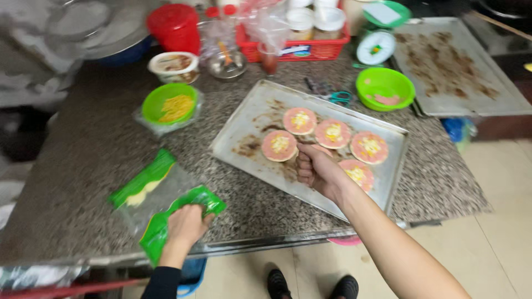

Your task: The person assembles mini pizzas on a baking tray by sprinkling shredded cheese and corn kernels onto buns topped with ham slices. They then use chopsticks to turn dough pieces frying in a pot of oil. Finally, they drizzle ketchup over the assembled mini pizzas.

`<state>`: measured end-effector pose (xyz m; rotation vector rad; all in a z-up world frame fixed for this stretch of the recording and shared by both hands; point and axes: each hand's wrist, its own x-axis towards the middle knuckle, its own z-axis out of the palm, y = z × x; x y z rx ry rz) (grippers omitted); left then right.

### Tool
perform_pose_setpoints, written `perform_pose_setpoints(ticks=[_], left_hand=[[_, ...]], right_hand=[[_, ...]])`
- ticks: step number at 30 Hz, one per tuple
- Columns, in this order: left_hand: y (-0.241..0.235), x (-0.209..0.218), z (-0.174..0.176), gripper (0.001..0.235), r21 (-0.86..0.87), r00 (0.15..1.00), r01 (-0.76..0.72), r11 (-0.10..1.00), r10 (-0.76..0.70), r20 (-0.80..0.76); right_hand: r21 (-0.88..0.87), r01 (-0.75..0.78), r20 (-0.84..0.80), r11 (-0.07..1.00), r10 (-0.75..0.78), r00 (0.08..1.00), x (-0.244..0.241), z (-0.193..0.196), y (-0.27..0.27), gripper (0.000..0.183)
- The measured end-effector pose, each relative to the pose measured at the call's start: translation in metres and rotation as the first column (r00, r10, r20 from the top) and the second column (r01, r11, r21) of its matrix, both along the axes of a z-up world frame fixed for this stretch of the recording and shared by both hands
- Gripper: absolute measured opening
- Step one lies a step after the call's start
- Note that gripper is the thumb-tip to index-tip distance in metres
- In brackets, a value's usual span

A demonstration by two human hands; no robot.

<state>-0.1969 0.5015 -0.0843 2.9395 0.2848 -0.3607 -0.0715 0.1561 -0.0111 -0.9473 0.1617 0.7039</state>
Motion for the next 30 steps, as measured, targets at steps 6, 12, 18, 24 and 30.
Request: perform_pose_setpoints(ticks=[6,12,18,24,30], left_hand=[[-0.139,0.058,0.061,0.028,-0.340,0.757,0.465,0.818,-0.168,0.631],[-0.323,0.055,0.113,0.054,-0.180,0.340,0.872,0.455,-0.300,0.891],[-0.481,0.041,0.118,0.058,-0.067,0.234,0.951,0.302,-0.563,0.792],[-0.615,0.052,0.116,0.034,-0.222,0.374,0.922,0.317,-0.580,0.724],[-0.714,0.088,0.132,0.016,-0.262,0.414,0.899,0.351,-0.485,0.770]], right_hand=[[0.019,0.239,-0.003,0.971,-0.239,0.971,-0.028,0.000,-0.076,0.029],[0.018,0.438,0.021,0.899,-0.439,0.898,-0.060,0.019,-0.163,0.041],[0.228,0.551,0.078,0.802,-0.580,0.811,-0.123,0.040,-0.305,0.053],[-0.073,0.821,0.187,0.567,-0.800,0.569,-0.215,0.069,-0.511,0.041],[-0.157,0.911,0.301,0.382,-0.860,0.413,-0.255,0.076,-0.668,0.018]])
